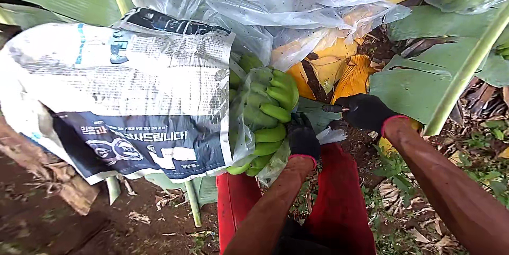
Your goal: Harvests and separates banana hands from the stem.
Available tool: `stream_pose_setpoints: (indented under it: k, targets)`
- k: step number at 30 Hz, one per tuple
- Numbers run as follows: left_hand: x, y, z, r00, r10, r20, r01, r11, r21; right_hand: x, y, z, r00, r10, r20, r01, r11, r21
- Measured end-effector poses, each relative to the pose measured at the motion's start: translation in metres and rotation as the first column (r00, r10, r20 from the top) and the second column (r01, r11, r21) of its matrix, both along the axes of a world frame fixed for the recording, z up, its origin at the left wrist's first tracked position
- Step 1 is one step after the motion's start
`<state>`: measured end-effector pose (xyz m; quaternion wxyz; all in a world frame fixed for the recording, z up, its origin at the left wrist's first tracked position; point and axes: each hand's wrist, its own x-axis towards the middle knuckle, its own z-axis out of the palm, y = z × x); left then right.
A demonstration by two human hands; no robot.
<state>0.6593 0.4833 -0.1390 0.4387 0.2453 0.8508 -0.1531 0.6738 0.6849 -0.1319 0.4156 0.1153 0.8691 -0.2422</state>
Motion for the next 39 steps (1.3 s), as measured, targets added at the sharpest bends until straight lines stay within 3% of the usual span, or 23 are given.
stream_pose_setpoints:
  k: [4, 10, 26, 32, 36, 39]
  targets:
    - [0.028, -0.018, 0.0, 0.983, -0.026, -0.184, 0.014, 0.998, -0.063, -0.003, -0.002, -0.008, 0.998, 0.059, -0.012, -0.059, 0.998, 0.0]
    - [0.033, -0.028, 0.014, 0.965, -0.103, -0.241, 0.087, 0.993, -0.073, -0.012, -0.022, -0.025, 0.985, 0.159, -0.059, -0.165, 0.98, -0.113]
    - [0.041, -0.038, 0.012, 0.956, -0.107, -0.273, 0.1, 0.994, -0.041, -0.025, -0.055, -0.081, 0.913, 0.342, -0.221, -0.376, 0.917, -0.135]
    - [0.042, -0.041, 0.01, 0.941, -0.112, -0.319, 0.109, 0.994, -0.026, -0.035, -0.069, -0.079, 0.876, 0.386, -0.289, -0.428, 0.898, -0.098]
    - [0.044, -0.041, 0.009, 0.942, -0.126, -0.311, 0.12, 0.992, -0.038, -0.042, -0.087, -0.077, 0.852, 0.447, -0.272, -0.476, 0.878, -0.048]
    - [0.05, -0.051, 0.011, 0.927, -0.16, -0.34, 0.166, 0.986, -0.013, -0.013, -0.071, -0.107, 0.888, 0.406, -0.216, -0.43, 0.899, -0.081]
